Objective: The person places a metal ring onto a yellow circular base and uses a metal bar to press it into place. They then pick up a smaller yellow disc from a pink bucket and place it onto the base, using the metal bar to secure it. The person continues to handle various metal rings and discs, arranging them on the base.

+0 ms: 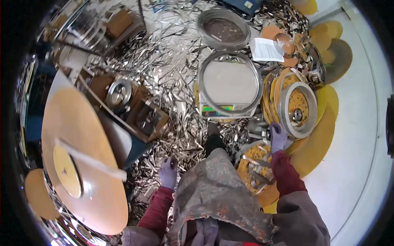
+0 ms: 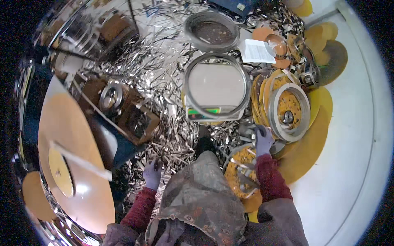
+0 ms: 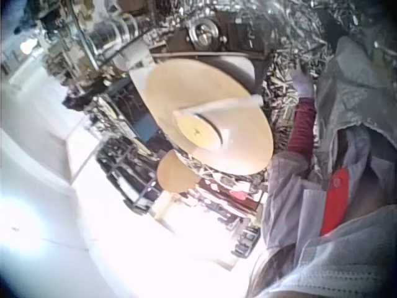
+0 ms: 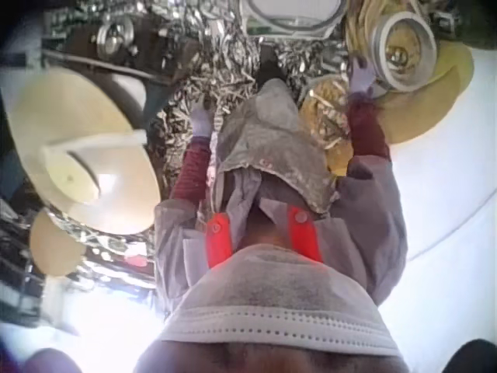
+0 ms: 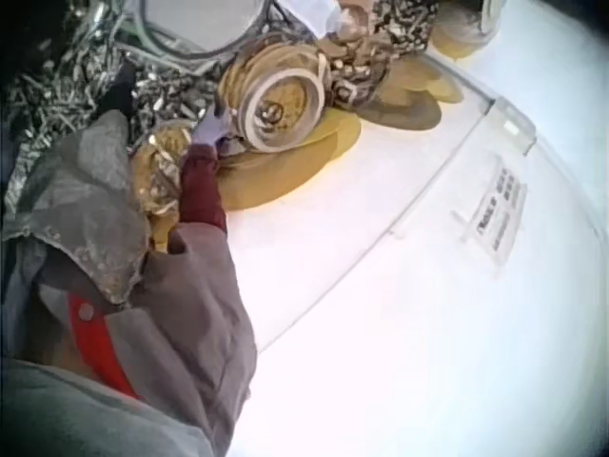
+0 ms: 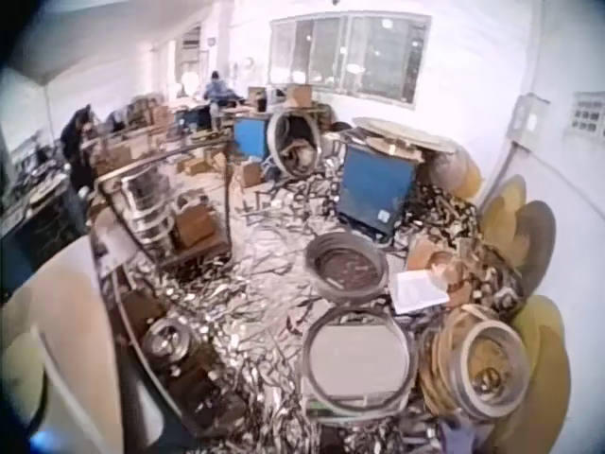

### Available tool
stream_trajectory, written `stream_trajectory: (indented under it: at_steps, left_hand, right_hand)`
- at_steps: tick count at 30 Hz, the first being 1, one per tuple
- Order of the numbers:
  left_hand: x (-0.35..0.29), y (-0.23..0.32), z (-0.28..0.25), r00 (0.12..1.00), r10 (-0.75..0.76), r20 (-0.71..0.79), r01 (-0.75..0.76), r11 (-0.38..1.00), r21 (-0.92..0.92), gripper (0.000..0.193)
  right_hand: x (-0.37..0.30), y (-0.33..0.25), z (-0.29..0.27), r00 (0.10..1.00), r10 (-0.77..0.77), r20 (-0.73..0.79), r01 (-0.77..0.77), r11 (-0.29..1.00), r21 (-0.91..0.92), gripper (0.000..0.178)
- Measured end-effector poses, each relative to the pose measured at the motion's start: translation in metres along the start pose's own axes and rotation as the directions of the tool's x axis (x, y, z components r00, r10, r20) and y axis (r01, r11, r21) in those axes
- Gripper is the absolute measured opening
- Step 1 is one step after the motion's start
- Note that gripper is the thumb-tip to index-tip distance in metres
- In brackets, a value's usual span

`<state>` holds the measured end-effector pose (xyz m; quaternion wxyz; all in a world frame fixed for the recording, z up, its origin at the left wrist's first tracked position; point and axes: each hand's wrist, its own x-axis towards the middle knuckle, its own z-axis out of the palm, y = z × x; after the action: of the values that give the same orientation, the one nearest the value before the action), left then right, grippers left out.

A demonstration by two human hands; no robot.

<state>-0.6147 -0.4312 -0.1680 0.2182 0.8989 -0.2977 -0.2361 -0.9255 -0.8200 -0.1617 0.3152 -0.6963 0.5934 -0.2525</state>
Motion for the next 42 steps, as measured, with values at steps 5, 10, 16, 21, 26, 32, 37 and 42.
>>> stream_trajectory:
  at_steps: [5, 10, 16, 21, 26, 32, 37, 42]
  left_hand:
    - [0.192, 0.115, 0.027, 0.979, 0.158, -0.129, -0.141, 0.981, 0.136, 0.043]
    - [0.326, 0.208, 0.068, 0.984, -0.167, 0.063, 0.143, 0.947, 0.289, 0.071]
    - [0.371, 0.215, 0.088, 0.966, -0.218, 0.139, 0.155, 0.918, 0.364, 0.067]
    - [0.359, 0.207, 0.081, 0.975, -0.208, 0.078, 0.172, 0.928, 0.330, 0.054]
    - [0.289, 0.190, 0.005, 0.977, -0.212, -0.020, 0.212, 0.956, 0.202, 0.043]
    - [0.149, 0.154, -0.161, 0.930, -0.282, -0.237, 0.291, 0.957, 0.004, 0.037]
    - [0.013, 0.069, -0.278, 0.811, -0.394, -0.433, 0.428, 0.904, -0.022, 0.042]
    - [-0.118, -0.058, -0.353, 0.683, -0.497, -0.536, 0.526, 0.843, -0.111, 0.038]
  right_hand:
    - [0.149, -0.005, 0.084, 0.995, -0.025, 0.094, 0.053, 0.951, -0.304, 0.059]
    - [0.220, -0.022, 0.121, 0.975, 0.051, 0.216, 0.077, 0.833, -0.548, 0.080]
    - [0.239, 0.003, 0.138, 0.980, 0.003, 0.198, 0.108, 0.830, -0.548, 0.062]
    - [0.241, -0.025, 0.122, 0.964, 0.035, 0.262, 0.111, 0.845, -0.523, 0.052]
    - [0.209, -0.114, 0.085, 0.935, -0.116, 0.334, 0.261, 0.864, -0.430, 0.043]
    - [0.121, -0.278, 0.063, 0.813, -0.395, 0.428, 0.527, 0.812, -0.250, 0.033]
    - [0.008, -0.378, 0.099, 0.609, -0.588, 0.532, 0.713, 0.700, -0.041, 0.034]
    - [-0.152, -0.461, 0.168, 0.471, -0.606, 0.641, 0.675, 0.715, 0.180, 0.041]
